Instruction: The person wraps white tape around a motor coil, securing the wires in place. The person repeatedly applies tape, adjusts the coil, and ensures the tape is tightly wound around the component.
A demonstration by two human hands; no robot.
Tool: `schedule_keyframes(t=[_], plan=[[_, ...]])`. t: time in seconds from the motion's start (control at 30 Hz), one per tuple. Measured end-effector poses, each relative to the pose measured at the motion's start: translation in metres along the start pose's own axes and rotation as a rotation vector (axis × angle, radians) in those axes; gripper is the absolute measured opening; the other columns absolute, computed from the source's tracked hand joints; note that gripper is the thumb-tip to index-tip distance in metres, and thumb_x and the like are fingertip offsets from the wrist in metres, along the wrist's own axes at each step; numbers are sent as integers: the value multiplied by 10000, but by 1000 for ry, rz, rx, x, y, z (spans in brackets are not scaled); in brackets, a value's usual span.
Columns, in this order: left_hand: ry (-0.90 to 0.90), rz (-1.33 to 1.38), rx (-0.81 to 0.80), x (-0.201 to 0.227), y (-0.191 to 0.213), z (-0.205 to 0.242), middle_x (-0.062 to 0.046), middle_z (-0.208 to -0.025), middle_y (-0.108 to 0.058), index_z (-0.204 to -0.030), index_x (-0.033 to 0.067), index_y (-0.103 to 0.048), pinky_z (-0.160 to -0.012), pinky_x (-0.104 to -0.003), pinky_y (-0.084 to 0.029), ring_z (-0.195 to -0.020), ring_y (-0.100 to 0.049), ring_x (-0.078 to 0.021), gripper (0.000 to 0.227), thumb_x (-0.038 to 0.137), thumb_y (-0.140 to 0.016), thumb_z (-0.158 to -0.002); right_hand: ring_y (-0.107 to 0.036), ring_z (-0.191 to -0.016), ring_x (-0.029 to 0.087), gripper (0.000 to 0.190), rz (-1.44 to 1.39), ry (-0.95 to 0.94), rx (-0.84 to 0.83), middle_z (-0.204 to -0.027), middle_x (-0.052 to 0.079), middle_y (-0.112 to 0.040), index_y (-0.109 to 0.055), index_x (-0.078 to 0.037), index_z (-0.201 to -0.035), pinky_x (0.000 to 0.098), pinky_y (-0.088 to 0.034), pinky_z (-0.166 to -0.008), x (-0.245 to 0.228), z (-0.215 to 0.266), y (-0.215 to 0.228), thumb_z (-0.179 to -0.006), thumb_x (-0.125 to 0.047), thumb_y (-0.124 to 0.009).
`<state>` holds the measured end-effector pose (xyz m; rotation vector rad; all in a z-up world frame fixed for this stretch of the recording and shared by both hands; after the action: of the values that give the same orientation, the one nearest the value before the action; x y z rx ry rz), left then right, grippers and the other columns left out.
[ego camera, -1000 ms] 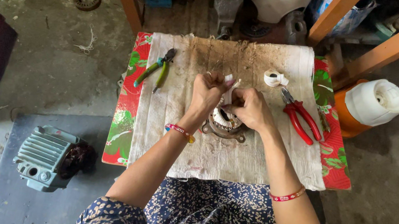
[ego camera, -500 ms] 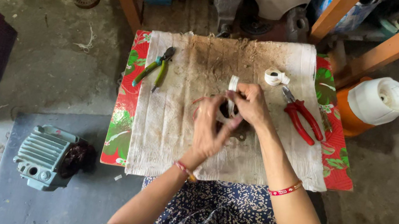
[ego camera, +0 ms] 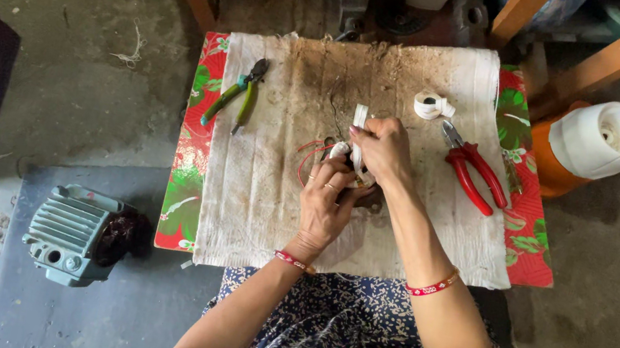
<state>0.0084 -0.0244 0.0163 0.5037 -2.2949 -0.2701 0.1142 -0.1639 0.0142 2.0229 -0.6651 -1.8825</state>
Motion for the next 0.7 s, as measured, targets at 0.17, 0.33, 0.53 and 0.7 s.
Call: schedule_keyframes(t=[0.17, 0.33, 0.53, 0.7], plan=[[57, 33, -13, 3, 7, -6, -72, -1012, -654, -905, 51, -660, -848, -413, -530, -996, -611, -304, 210, 41, -798, -748, -637, -566, 134, 174, 16, -5, 51, -647, 112, -708, -781, -28, -826, 345, -486, -556, 2, 1, -4, -846, -200, -783], [56, 46, -21, 4, 10, -4, -78, -1018, -652, -900, 53, -649, -857, -412, -524, -1020, -611, -313, 222, 29, -794, -734, -589, -559, 83, 217, -154, -170, 121, -619, 62, -690, -731, 33, -727, 314, -444, -490, 9, 4, -9, -855, -131, -794], [30, 46, -32, 3, 11, -4, -78, -1034, -653, -915, 50, -645, -886, -415, -529, -1063, -618, -315, 233, 22, -779, -726, -566, -545, 56, 187, -255, -173, 141, -602, 23, -676, -726, 18, -711, 286, -432, -475, 17, 1, -14, -842, -100, -787], [44, 54, -81, 3, 16, -8, -64, -1022, -663, -907, 61, -652, -835, -407, -535, -1011, -625, -291, 225, 120, -834, -790, -518, -519, 76, 139, -344, -102, -86, -640, 10, -649, -737, 24, -792, 300, -407, -464, 20, -4, -7, -888, -74, -758]])
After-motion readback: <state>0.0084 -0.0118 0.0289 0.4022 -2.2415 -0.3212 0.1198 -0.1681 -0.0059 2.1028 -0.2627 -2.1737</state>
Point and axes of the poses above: each hand's wrist, its own z-axis away from the middle knuckle, its own y-axis out of the back of the hand, x = y × z, the point moved 3 cm from there along -z, towards the middle knuckle
